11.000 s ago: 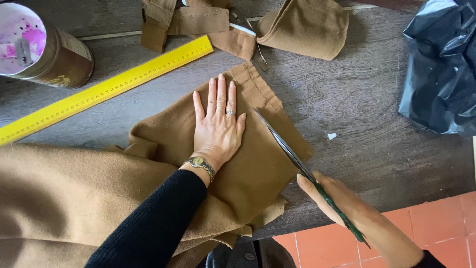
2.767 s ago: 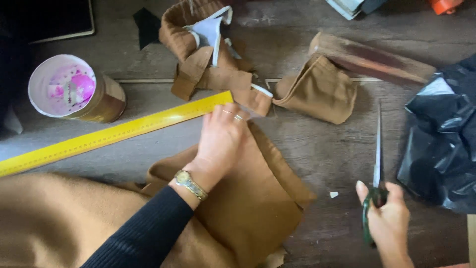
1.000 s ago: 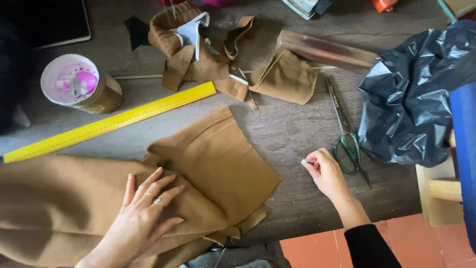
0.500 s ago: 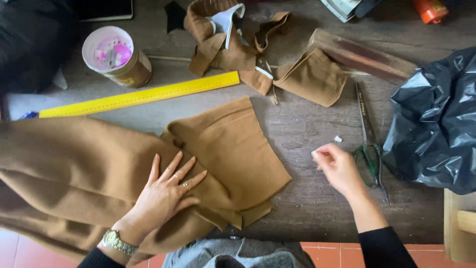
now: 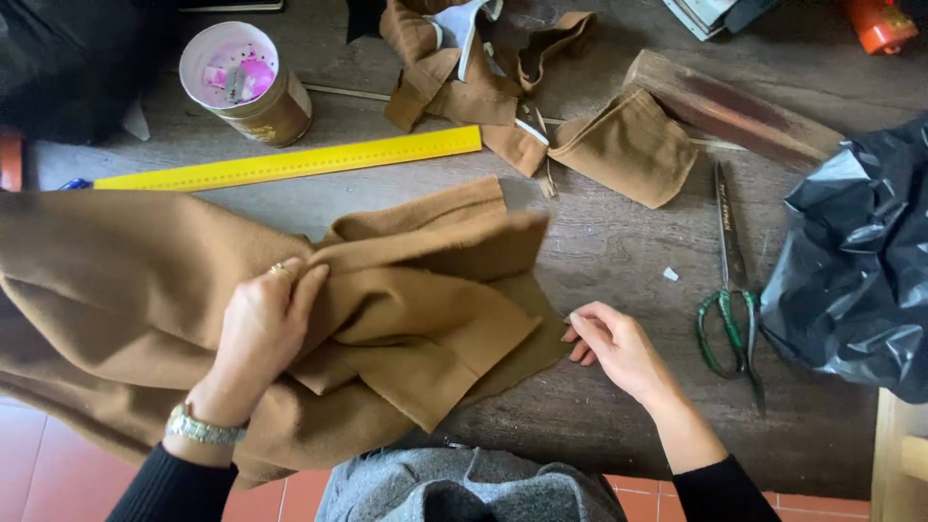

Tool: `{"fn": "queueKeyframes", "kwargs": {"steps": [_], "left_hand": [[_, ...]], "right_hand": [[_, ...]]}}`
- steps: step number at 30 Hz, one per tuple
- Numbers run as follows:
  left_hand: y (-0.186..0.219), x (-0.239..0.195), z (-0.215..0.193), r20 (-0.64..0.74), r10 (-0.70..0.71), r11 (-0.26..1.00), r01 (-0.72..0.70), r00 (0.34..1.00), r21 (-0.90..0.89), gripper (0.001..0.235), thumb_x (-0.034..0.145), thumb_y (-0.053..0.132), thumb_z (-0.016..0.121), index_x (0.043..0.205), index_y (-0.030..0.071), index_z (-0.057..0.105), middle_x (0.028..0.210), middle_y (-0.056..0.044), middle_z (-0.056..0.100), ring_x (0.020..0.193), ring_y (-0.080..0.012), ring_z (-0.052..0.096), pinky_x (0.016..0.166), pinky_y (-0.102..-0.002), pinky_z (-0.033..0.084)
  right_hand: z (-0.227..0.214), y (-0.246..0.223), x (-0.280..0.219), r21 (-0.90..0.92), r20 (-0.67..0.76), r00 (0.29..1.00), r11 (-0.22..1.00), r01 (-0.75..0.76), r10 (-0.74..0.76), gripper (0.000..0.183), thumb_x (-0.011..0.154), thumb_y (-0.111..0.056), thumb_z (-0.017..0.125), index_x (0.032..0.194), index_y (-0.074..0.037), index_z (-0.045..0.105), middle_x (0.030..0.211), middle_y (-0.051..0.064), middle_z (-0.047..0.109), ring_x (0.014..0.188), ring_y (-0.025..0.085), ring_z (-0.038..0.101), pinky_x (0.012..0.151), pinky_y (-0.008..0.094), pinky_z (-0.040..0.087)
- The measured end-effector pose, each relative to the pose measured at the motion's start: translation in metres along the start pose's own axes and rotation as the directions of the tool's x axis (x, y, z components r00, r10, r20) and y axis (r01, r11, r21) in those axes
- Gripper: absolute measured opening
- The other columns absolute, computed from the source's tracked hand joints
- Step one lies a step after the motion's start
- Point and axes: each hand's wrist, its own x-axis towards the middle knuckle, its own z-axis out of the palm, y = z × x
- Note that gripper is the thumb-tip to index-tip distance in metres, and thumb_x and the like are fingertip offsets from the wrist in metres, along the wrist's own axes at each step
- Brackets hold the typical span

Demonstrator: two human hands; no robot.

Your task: Measuring a piece of brown fabric with a yellow ruler, marking it with white chalk, and then cutting it with large tailor scissors.

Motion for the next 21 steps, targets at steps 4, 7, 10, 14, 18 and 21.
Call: {"fn": "queueKeyframes", "kwargs": {"steps": [4,7,10,14,18,21], "left_hand": [[0.006,0.013,-0.007,-0.042,-0.086,0.995,0.088,0.995,0.047,0.034,0.098,0.048,0.054,0.095,0.017,0.068,0.079,-0.011,0.07,0.083,-0.0382,0.068,0.071,-0.049,0.054],[-0.002,0.024,-0.01,-0.093,-0.082,0.981,0.097,0.992,0.167,0.039,0.1,0.054,0.052,0.092,0.019,0.068,0.072,-0.014,0.069,0.079,-0.0396,0.069,0.069,-0.05,0.056],[0.001,0.044,-0.034,-0.245,-0.031,0.952,0.104,0.969,0.29,0.051,0.106,0.046,0.055,0.083,0.004,0.07,0.066,-0.026,0.065,0.072,-0.0477,0.067,0.061,-0.055,0.055],[-0.046,0.076,-0.071,-0.391,0.158,0.964,-0.055,0.907,0.26,0.025,0.114,0.022,0.055,0.1,0.006,0.067,0.085,-0.025,0.067,0.076,-0.0513,0.06,0.062,-0.056,0.043],[-0.053,0.089,-0.086,-0.249,-0.075,0.98,0.118,0.965,0.163,0.053,0.119,0.04,0.043,0.085,0.001,0.054,0.085,-0.034,0.062,0.084,-0.0616,0.053,0.069,-0.061,0.038],[-0.04,0.084,-0.091,-0.083,-0.151,0.981,0.16,0.985,0.113,0.053,0.099,0.054,0.051,0.104,0.001,0.058,0.093,-0.031,0.064,0.095,-0.0521,0.057,0.077,-0.054,0.041]], "right_hand": [[0.002,-0.01,0.004,-0.029,0.019,1.0,0.999,0.017,-0.016,0.024,0.093,-0.017,0.06,0.102,0.004,0.066,0.085,0.025,0.071,0.061,0.027,0.07,0.057,0.036,0.061],[0.002,-0.016,0.009,-0.109,0.008,0.999,0.993,0.049,-0.049,0.024,0.092,-0.019,0.062,0.102,0.002,0.067,0.082,0.023,0.071,0.058,0.027,0.07,0.056,0.036,0.061],[-0.001,-0.01,0.019,-0.198,-0.013,1.0,0.98,0.018,-0.021,0.024,0.093,-0.024,0.062,0.103,-0.002,0.068,0.074,0.019,0.072,0.057,0.024,0.07,0.057,0.033,0.059],[0.003,-0.025,0.015,-0.214,-0.003,0.995,0.972,-0.096,0.098,0.025,0.092,-0.024,0.057,0.106,-0.006,0.065,0.076,0.011,0.07,0.068,0.018,0.068,0.062,0.029,0.054],[0.011,-0.027,0.016,-0.198,-0.01,0.998,0.978,-0.06,0.06,0.024,0.09,-0.025,0.06,0.103,-0.006,0.066,0.082,0.008,0.07,0.07,0.017,0.07,0.059,0.028,0.056],[0.014,-0.03,0.018,-0.207,-0.032,0.997,0.975,-0.076,0.071,0.024,0.088,-0.027,0.062,0.101,-0.008,0.068,0.09,0.005,0.07,0.071,0.016,0.068,0.06,0.028,0.058]]}}
